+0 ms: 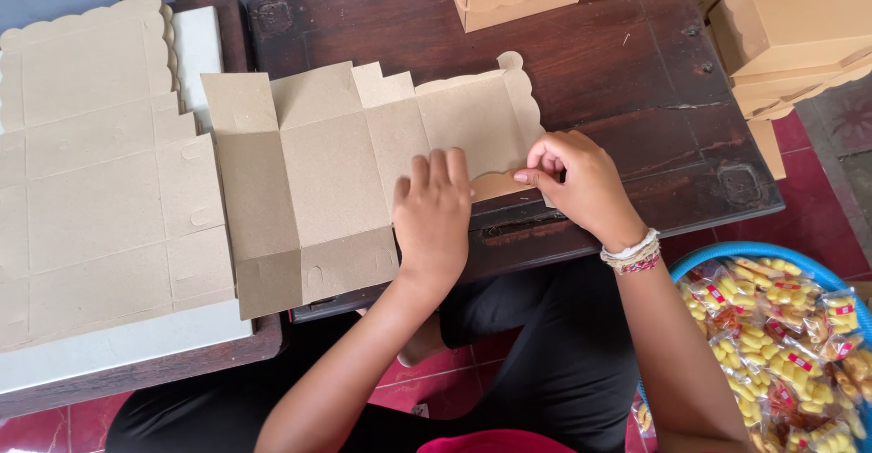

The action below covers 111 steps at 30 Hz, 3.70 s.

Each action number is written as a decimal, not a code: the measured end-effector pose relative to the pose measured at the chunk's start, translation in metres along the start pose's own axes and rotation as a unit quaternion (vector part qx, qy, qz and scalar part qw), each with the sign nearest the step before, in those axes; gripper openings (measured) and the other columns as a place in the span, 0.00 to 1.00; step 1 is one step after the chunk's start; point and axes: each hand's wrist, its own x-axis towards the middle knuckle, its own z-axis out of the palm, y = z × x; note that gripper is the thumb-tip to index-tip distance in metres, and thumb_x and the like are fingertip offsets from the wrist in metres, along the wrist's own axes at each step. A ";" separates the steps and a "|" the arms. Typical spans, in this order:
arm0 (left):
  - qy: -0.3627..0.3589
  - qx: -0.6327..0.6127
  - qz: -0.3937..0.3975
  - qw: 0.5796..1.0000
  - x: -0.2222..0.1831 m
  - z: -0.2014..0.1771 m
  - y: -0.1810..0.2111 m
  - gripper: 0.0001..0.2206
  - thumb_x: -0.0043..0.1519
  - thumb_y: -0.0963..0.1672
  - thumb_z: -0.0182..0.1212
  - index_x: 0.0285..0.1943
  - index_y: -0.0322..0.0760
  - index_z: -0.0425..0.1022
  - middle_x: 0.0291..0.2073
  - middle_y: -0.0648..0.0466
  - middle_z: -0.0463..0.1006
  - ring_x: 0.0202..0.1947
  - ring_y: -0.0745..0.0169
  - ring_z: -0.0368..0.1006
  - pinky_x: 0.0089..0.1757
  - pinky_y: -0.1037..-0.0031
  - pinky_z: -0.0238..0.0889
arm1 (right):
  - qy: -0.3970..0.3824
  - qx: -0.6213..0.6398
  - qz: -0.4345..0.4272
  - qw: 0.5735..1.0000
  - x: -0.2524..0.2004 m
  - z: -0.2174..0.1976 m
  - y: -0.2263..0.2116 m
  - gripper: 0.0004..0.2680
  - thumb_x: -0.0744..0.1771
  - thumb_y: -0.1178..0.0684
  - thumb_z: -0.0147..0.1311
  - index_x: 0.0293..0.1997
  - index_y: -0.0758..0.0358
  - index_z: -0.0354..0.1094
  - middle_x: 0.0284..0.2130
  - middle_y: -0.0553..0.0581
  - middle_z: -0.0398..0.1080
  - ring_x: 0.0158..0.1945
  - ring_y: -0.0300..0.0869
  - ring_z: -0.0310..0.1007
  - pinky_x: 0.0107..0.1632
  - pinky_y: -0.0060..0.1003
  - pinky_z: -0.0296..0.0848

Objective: The person folds flat cardboard sheets into small boxes by hand. They fold the side flaps, tuck the tabs into slots, and press the edges to form the box shape, repeating the process for multiple units.

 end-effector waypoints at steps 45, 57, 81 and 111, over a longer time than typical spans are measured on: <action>0.112 -0.130 0.095 0.981 -0.031 -0.070 -0.026 0.10 0.61 0.40 0.64 0.51 0.41 0.80 0.48 0.47 0.82 0.60 0.46 0.74 0.63 0.50 0.57 | -0.084 -0.021 0.071 0.994 0.013 -0.002 -0.028 0.19 0.56 0.39 0.74 0.36 0.51 0.63 0.29 0.50 0.63 0.39 0.48 0.68 0.47 0.45 0.66; -0.024 -0.151 0.072 0.986 -0.042 -0.037 -0.036 0.12 0.51 0.44 0.76 0.42 0.37 0.85 0.39 0.46 0.84 0.47 0.46 0.81 0.58 0.43 0.64 | -0.062 -0.070 0.113 0.989 0.007 0.013 -0.049 0.29 0.56 0.29 0.70 0.51 0.49 0.56 0.36 0.52 0.61 0.45 0.51 0.62 0.49 0.49 0.55; -0.043 -0.127 0.072 0.988 -0.048 -0.026 -0.042 0.17 0.52 0.48 0.75 0.46 0.40 0.80 0.39 0.53 0.85 0.46 0.58 0.82 0.58 0.55 0.67 | -0.072 -0.089 -0.015 0.993 0.017 0.043 -0.067 0.27 0.58 0.32 0.69 0.54 0.48 0.55 0.39 0.53 0.59 0.47 0.52 0.62 0.47 0.47 0.53; -0.039 -0.132 0.067 0.988 -0.046 -0.035 -0.043 0.15 0.54 0.48 0.70 0.47 0.40 0.81 0.39 0.52 0.86 0.46 0.57 0.83 0.60 0.48 0.63 | 0.019 -0.144 0.044 0.988 -0.005 -0.008 -0.003 0.24 0.60 0.30 0.65 0.55 0.47 0.64 0.52 0.51 0.54 0.56 0.51 0.56 0.54 0.51 0.52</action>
